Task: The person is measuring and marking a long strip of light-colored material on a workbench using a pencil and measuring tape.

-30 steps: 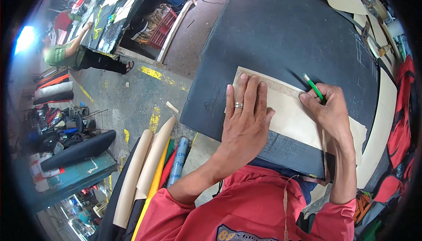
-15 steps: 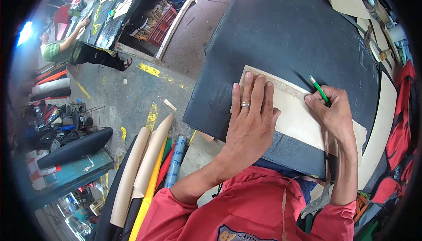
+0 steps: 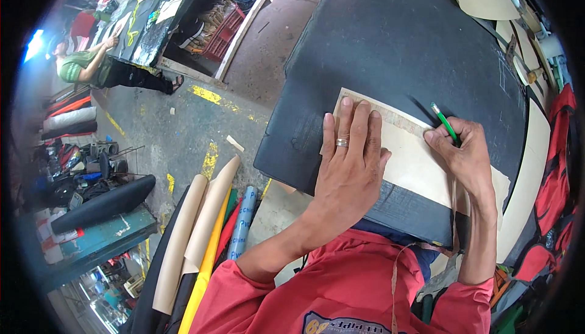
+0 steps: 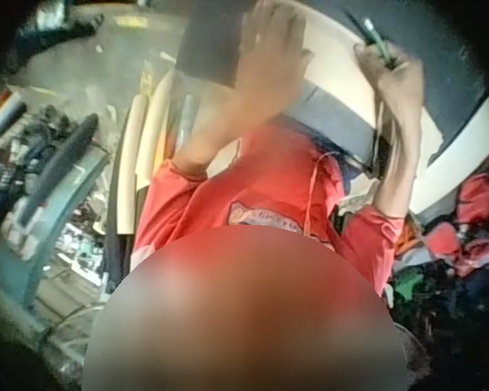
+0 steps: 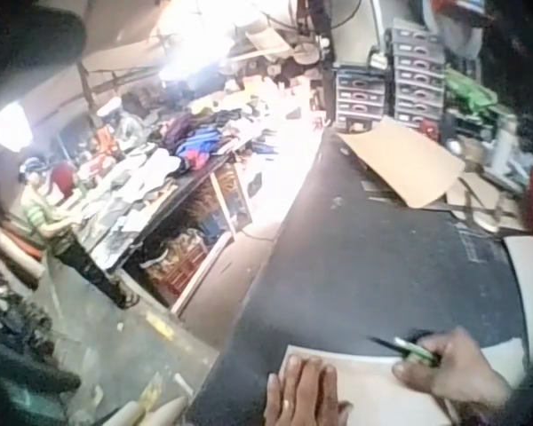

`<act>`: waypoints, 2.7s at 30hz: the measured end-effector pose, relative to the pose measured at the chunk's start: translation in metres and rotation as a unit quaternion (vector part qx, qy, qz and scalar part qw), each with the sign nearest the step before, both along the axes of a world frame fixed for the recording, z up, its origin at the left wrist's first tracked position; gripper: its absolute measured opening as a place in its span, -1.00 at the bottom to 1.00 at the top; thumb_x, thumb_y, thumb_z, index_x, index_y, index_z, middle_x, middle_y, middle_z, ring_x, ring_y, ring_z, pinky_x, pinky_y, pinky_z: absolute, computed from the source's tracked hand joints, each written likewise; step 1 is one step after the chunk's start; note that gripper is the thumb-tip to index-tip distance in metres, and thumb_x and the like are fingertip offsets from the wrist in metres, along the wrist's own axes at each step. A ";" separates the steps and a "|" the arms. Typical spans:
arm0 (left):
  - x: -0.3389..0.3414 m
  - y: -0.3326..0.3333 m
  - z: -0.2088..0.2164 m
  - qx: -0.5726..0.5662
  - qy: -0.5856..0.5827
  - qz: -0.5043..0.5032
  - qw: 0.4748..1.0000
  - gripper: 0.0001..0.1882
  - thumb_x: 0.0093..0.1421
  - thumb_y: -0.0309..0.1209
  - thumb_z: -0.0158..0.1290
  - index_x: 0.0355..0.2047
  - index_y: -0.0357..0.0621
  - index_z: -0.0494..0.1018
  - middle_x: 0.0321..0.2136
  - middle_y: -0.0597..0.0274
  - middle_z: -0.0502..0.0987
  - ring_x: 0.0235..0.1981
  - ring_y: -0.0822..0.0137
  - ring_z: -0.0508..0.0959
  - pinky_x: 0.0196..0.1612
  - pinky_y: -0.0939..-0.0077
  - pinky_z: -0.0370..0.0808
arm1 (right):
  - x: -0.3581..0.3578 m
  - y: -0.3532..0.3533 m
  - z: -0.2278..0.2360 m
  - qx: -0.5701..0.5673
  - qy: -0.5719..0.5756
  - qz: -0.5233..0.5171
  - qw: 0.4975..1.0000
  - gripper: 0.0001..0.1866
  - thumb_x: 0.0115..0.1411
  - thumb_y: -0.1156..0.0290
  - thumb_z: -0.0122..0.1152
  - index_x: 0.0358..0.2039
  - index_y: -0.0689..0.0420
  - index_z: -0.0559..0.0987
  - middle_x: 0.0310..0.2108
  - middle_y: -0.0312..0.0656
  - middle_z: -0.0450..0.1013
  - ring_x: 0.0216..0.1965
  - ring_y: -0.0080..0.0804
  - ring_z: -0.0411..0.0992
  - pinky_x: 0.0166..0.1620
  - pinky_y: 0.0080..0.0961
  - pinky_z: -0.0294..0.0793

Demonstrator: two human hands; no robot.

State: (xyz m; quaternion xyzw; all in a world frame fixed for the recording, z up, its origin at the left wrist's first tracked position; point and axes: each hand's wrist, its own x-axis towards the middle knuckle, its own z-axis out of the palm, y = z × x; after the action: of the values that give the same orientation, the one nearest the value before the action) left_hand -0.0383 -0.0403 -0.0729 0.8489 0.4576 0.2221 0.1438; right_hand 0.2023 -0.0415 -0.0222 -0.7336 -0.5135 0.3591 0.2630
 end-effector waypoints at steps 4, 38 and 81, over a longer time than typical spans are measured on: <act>-0.001 -0.001 -0.001 -0.006 -0.004 0.000 1.000 -0.31 0.47 -0.33 0.17 0.47 -0.47 0.27 0.49 -0.27 0.18 0.62 -0.35 0.05 0.63 -0.35 -0.08 | -0.002 0.000 0.001 0.001 -0.001 0.004 1.000 -0.70 0.29 0.37 0.53 -0.51 0.22 0.63 -0.65 -0.41 0.29 -0.55 -0.63 0.20 -0.44 -0.42 0.15; -0.008 0.009 0.004 0.024 0.128 0.001 0.991 -0.36 0.54 -0.39 0.04 0.56 -0.29 0.22 0.55 -0.23 0.16 0.64 -0.26 0.09 0.64 -0.30 -0.03 | 0.078 -0.046 -0.002 -0.032 -0.019 -0.069 0.997 -0.80 0.30 0.41 0.52 -0.41 0.23 0.69 -0.58 -0.35 0.43 -0.49 -0.61 0.28 -0.37 -0.43 0.25; -0.019 0.008 0.003 0.045 0.081 -0.014 0.996 -0.38 0.49 -0.34 0.12 0.46 -0.40 0.35 0.52 -0.24 0.25 0.61 -0.22 0.16 0.61 -0.35 0.01 | 0.073 -0.038 -0.011 -0.026 -0.087 -0.045 0.995 -0.72 0.26 0.38 0.55 -0.47 0.12 0.57 -0.57 -0.47 0.35 -0.50 -0.66 0.28 -0.42 -0.49 0.28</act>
State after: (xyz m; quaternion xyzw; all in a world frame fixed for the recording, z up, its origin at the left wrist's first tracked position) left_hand -0.0570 -0.0323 -0.0699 0.8759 0.4456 0.1710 0.0706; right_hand 0.2757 -0.0794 -0.0333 -0.7909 -0.4917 0.2949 0.2142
